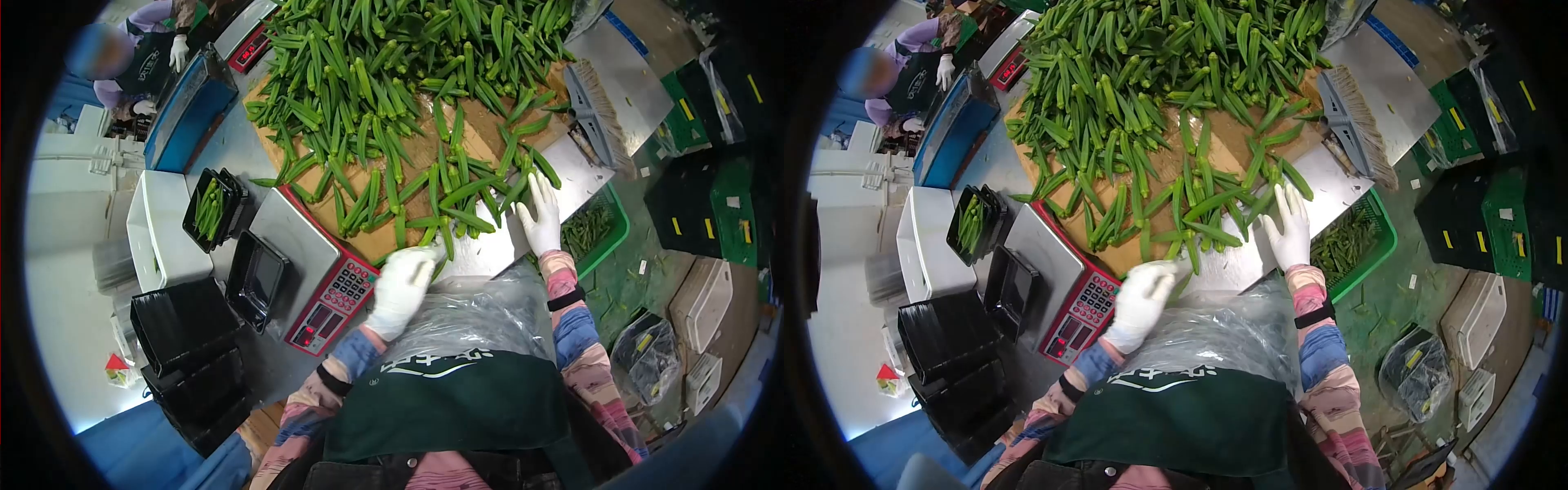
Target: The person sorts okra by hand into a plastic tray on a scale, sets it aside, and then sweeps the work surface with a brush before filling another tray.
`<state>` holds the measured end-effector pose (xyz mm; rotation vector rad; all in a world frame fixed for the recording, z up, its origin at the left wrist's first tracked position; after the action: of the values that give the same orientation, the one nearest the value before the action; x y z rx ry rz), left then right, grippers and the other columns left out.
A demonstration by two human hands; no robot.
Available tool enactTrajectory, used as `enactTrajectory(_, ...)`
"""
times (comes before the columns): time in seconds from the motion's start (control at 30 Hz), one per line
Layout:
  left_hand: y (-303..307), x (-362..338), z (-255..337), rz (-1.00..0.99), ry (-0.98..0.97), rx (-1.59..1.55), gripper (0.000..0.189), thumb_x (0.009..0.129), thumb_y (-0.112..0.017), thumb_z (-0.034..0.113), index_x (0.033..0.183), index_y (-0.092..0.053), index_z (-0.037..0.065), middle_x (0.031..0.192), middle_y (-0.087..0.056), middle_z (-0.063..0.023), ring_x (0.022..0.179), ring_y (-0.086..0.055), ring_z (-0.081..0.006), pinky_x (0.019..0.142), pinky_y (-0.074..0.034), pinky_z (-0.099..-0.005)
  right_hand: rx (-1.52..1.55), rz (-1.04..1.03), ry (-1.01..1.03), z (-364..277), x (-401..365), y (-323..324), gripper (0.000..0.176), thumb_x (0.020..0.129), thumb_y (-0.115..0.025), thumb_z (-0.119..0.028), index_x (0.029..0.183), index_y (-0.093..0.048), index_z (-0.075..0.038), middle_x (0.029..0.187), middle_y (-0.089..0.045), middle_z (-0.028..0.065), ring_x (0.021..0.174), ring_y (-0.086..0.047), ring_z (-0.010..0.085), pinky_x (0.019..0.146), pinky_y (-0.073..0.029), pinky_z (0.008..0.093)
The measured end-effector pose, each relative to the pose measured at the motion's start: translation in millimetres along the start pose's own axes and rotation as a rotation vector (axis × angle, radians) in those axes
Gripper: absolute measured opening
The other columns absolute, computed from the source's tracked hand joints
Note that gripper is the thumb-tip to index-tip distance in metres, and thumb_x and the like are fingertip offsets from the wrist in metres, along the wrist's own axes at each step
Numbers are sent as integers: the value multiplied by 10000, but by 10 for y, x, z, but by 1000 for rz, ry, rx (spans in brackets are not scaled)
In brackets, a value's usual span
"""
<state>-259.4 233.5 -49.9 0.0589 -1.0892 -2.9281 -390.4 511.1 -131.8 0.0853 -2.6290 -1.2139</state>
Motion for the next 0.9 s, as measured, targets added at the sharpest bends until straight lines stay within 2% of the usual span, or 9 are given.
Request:
enactTrajectory(0.1,213,-127,-509,203,238,-146,111,953,-660,119,1011,-698,32,974,-705,-110,885,-670,-224,826,-528,-330,-11,-2,-69,115,-237,-38,632,874,-713,-143,1464,-496,-71,1477,-484,226,1381,-432,407,1156,-346,452)
enactTrajectory(0.2,237,-105,-816,274,457,-479,117,988,-620,65,1072,-659,-7,955,-683,-37,873,-619,-108,809,-508,-260,-31,58,-57,134,-392,-83,565,874,-713,-140,1408,-554,-50,1400,-556,212,1326,-491,385,1120,-388,453)
enactTrajectory(0.3,240,154,-752,234,396,-510,144,993,-633,114,1108,-649,28,999,-672,2,848,-603,-72,755,-499,-229,22,140,-141,149,-447,-66,501,877,-734,-170,1341,-605,-32,1270,-644,170,1180,-600,327,1042,-448,427)
enactTrajectory(0.37,206,448,-503,197,383,-524,178,989,-636,142,1132,-646,37,1011,-672,-3,855,-618,-74,746,-503,-234,235,139,-402,270,-396,-100,502,874,-751,-199,1325,-613,-27,1211,-663,158,1100,-632,295,992,-475,406)
enactTrajectory(0.43,-16,790,-605,170,220,-404,295,964,-665,156,1216,-610,12,1080,-691,-57,939,-655,-139,804,-523,-277,480,168,-626,357,-294,-212,544,853,-790,-281,1295,-621,-13,1104,-684,142,997,-656,246,903,-511,371)
enactTrajectory(0.57,-396,1238,-326,56,205,115,702,819,-789,228,1414,-486,9,1160,-687,-210,1070,-669,-304,923,-517,-381,246,153,-614,422,1,-375,629,782,-814,-393,1232,-643,12,1035,-699,169,964,-671,300,890,-520,380)
enactTrajectory(0.7,-413,1294,-331,-22,422,-334,594,832,-671,49,1396,-485,22,1260,-624,-225,1152,-614,-319,1005,-461,-380,279,12,-626,569,83,-375,513,838,-686,-291,1245,-640,19,1032,-725,201,968,-690,319,912,-516,384)
enactTrajectory(0.8,-258,1326,-419,282,60,-269,531,853,-602,14,1375,-505,16,1241,-575,-205,1197,-548,-335,1029,-436,-400,515,13,-738,548,-83,-96,504,856,-680,-275,1268,-634,11,1033,-725,210,980,-691,306,912,-514,382)
enactTrajectory(0.9,-336,1222,58,136,-122,71,472,875,-647,76,1336,-556,41,1191,-572,-181,1130,-567,-353,1005,-456,-404,348,170,-686,403,72,274,415,885,-660,-242,1230,-630,-12,1106,-691,199,1012,-663,317,905,-503,388)
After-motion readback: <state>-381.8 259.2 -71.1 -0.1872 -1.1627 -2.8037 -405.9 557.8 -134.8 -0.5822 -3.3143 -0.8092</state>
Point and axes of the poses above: each hand's wrist, its own x-axis towards the middle knuckle, its own y-axis out of the back of the hand, z = x × y, the point moved 7 cm from there along x, towards the middle knuckle
